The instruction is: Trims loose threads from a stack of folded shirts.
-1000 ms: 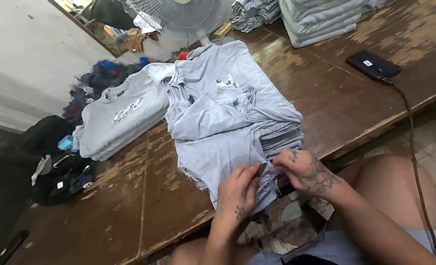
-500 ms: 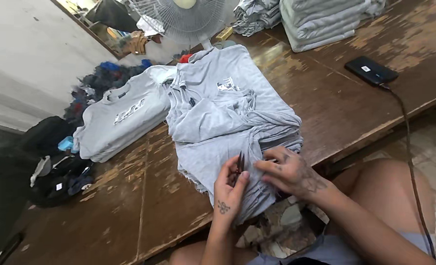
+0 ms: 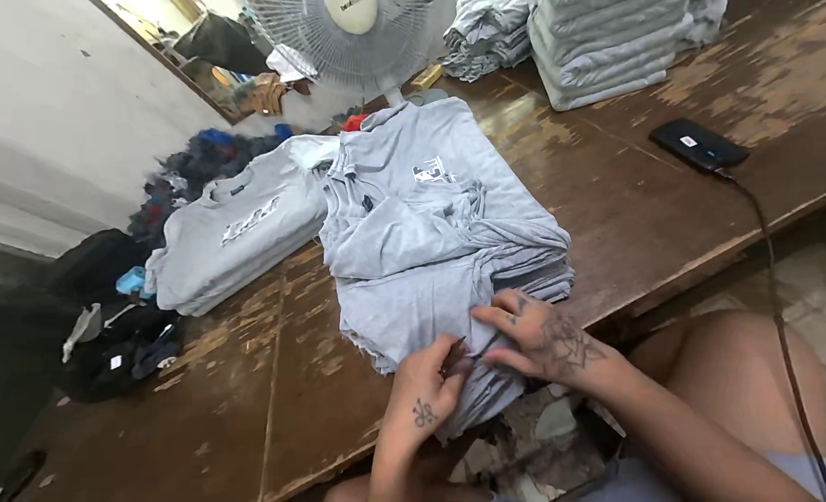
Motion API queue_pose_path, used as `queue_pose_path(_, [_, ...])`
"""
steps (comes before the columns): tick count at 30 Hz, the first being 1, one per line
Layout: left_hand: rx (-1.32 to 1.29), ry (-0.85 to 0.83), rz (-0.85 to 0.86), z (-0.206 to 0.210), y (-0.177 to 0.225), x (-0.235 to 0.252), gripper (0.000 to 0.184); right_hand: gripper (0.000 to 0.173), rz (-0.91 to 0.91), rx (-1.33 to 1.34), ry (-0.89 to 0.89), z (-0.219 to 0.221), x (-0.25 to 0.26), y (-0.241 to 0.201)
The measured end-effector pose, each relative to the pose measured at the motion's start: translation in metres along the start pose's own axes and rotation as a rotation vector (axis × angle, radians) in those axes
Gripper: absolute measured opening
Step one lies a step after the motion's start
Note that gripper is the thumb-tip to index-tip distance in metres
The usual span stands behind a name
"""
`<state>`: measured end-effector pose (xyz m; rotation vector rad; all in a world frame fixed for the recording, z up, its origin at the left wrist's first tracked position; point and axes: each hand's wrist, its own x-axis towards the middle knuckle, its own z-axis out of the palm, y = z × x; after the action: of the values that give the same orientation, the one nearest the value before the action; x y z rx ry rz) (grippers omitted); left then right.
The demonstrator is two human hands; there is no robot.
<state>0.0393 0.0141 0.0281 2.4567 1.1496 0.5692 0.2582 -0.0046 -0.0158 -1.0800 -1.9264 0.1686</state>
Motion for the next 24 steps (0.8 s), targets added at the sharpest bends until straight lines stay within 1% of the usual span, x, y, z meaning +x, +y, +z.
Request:
queue_pose_path(1, [0.003, 0.028, 0.040, -0.004, 0.001, 0.003, 0.018, 0.048, 0.005, -0.004, 0.017, 0.004, 0.001, 0.001])
queue_pose_path(2, [-0.004, 0.065, 0.080, -0.009, 0.003, 0.009, 0.019, 0.044, 0.010, -0.006, 0.049, 0.005, 0.004, 0.001])
queue_pose_path(3, [-0.029, 0.100, 0.101, -0.014, 0.007, 0.018, 0.022, 0.035, 0.017, 0.010, 0.088, 0.006, 0.007, 0.001])
queue_pose_path(4, [-0.088, 0.135, 0.087, -0.017, 0.013, 0.026, 0.024, 0.023, 0.036, 0.065, 0.123, 0.007, 0.010, 0.001])
queue_pose_path(5, [-0.214, 0.189, 0.040, -0.015, 0.016, 0.034, 0.022, 0.017, 0.075, 0.173, 0.152, 0.010, 0.013, 0.000])
queue_pose_path(7, [-0.654, 0.314, -0.118, 0.002, 0.013, 0.051, 0.009, 0.020, 0.213, 0.572, 0.163, 0.013, 0.017, 0.004])
queue_pose_path(8, [-0.848, 0.362, -0.205, 0.011, 0.008, 0.058, 0.009, 0.025, 0.273, 0.787, 0.123, 0.012, 0.017, 0.008])
queue_pose_path(9, [-0.973, 0.388, -0.261, 0.016, 0.005, 0.061, 0.016, 0.031, 0.305, 0.944, 0.063, 0.010, 0.016, 0.014])
queue_pose_path(10, [-1.033, 0.404, -0.285, 0.018, 0.003, 0.061, 0.020, 0.035, 0.303, 1.014, 0.016, 0.008, 0.015, 0.018])
queue_pose_path(11, [-1.050, 0.411, -0.291, 0.018, 0.004, 0.061, 0.021, 0.036, 0.283, 0.975, -0.006, 0.006, 0.014, 0.018])
queue_pose_path(12, [-1.053, 0.418, -0.290, 0.019, 0.005, 0.061, 0.020, 0.033, 0.264, 0.833, -0.006, 0.003, 0.014, 0.014])
queue_pose_path(14, [-1.058, 0.422, -0.286, 0.021, 0.006, 0.058, 0.017, 0.034, 0.232, 0.370, 0.042, 0.002, 0.016, -0.002])
queue_pose_path(15, [-1.058, 0.411, -0.267, 0.021, 0.005, 0.057, 0.016, 0.031, 0.181, 0.157, 0.089, 0.007, 0.017, -0.005])
queue_pose_path(16, [-1.054, 0.394, -0.238, 0.022, 0.003, 0.056, 0.015, 0.024, 0.139, 0.021, 0.126, 0.009, 0.018, -0.004])
queue_pose_path(18, [-1.018, 0.355, -0.162, 0.023, -0.001, 0.054, 0.016, 0.016, 0.123, -0.052, 0.118, -0.003, 0.010, 0.000])
queue_pose_path(22, [-0.921, 0.265, -0.036, 0.024, -0.002, 0.051, 0.017, 0.021, 0.084, 0.026, -0.005, -0.055, -0.013, 0.004])
queue_pose_path(24, [-0.900, 0.277, -0.053, 0.025, 0.001, 0.053, 0.015, 0.023, 0.109, 0.012, -0.031, -0.061, -0.010, 0.001])
